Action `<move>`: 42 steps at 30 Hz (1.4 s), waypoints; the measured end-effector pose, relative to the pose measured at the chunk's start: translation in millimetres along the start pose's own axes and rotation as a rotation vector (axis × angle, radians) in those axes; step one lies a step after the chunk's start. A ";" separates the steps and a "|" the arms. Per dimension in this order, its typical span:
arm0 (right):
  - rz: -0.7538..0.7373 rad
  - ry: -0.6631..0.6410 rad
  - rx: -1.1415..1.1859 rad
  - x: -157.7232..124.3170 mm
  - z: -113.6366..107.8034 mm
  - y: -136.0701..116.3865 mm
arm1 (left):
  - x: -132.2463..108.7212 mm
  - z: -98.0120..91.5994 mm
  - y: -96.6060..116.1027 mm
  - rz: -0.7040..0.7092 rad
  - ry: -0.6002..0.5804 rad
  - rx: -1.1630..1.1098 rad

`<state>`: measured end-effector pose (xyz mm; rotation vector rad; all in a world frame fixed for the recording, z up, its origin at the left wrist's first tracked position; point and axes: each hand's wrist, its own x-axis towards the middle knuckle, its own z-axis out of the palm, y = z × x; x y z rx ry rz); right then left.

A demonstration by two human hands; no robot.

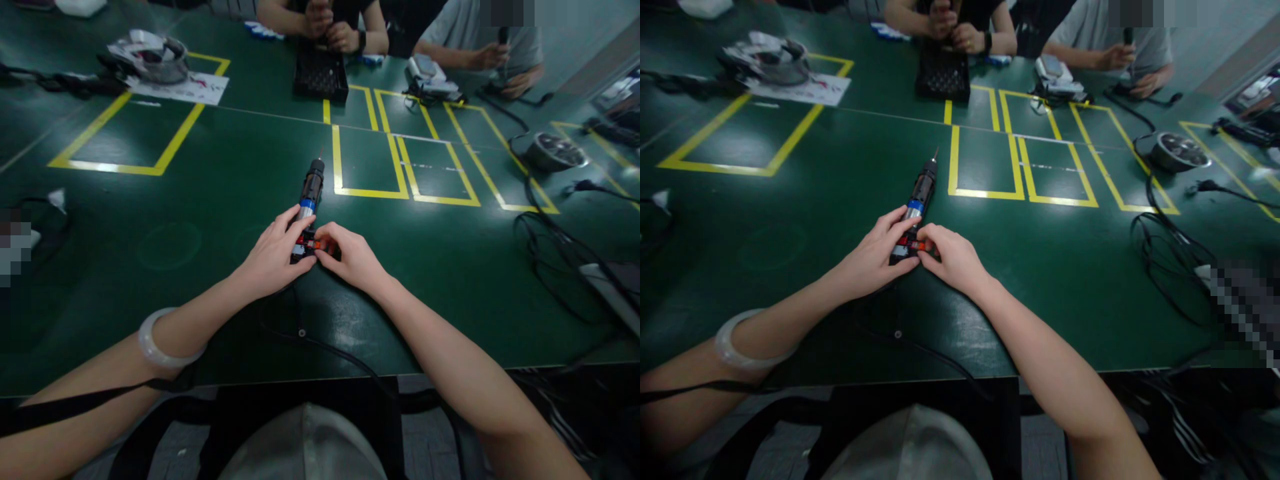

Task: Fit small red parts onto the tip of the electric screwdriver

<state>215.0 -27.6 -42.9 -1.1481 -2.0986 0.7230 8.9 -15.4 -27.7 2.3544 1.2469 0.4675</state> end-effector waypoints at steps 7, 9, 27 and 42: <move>-0.049 0.015 -0.035 -0.8 -2.9 0.0 | 0.0 -0.1 -0.3 -0.002 0.002 0.003; -0.058 0.033 -0.039 -0.2 -2.0 1.0 | 0.3 0.0 0.4 -0.001 -0.001 0.003; -0.017 0.040 0.040 -1.3 -0.2 1.4 | 9.9 -1.0 2.5 -0.038 0.055 0.099; 0.006 0.071 0.103 -0.6 -8.4 15.4 | 4.0 -18.6 -20.5 -0.048 0.054 0.175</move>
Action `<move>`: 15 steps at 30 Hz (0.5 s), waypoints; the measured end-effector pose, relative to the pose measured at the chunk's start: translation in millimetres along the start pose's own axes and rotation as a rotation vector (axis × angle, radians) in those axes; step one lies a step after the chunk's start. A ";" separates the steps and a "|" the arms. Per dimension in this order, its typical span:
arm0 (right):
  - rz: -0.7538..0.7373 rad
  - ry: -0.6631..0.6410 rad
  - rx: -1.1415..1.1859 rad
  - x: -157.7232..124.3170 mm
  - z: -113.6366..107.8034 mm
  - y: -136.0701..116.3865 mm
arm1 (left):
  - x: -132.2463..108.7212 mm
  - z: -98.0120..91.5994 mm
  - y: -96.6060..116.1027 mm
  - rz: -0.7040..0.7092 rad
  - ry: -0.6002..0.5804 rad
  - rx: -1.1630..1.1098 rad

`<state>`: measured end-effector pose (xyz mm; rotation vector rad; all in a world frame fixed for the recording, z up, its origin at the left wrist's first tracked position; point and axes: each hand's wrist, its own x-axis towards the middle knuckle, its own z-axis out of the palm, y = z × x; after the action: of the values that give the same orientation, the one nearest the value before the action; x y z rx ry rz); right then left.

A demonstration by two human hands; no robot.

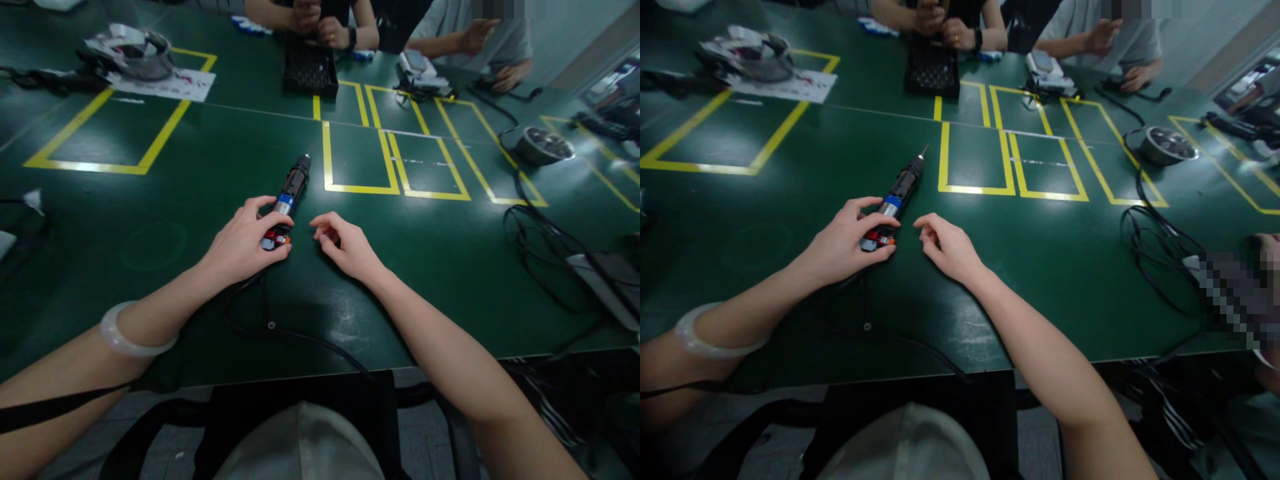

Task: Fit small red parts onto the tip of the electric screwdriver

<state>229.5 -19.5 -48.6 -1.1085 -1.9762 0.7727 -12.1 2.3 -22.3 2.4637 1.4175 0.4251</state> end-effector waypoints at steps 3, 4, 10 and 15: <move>0.012 -0.004 -0.001 0.3 -1.0 1.0 | -5.4 -7.4 -22.7 -0.026 0.013 -0.003; 0.018 -0.007 -0.002 0.4 -1.0 1.0 | -7.7 -10.7 -31.9 -0.036 0.025 -0.002; 0.026 -0.018 -0.001 0.6 -0.9 -0.7 | -23.3 -37.5 -96.7 -0.096 0.074 0.108; 0.017 -0.016 0.012 0.5 -0.9 -0.5 | -29.0 -64.7 -147.3 -0.172 0.130 0.209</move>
<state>229.9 -19.1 -47.6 -1.1166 -1.9755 0.8040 -167.1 54.1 -20.6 2.4825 1.7946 0.4253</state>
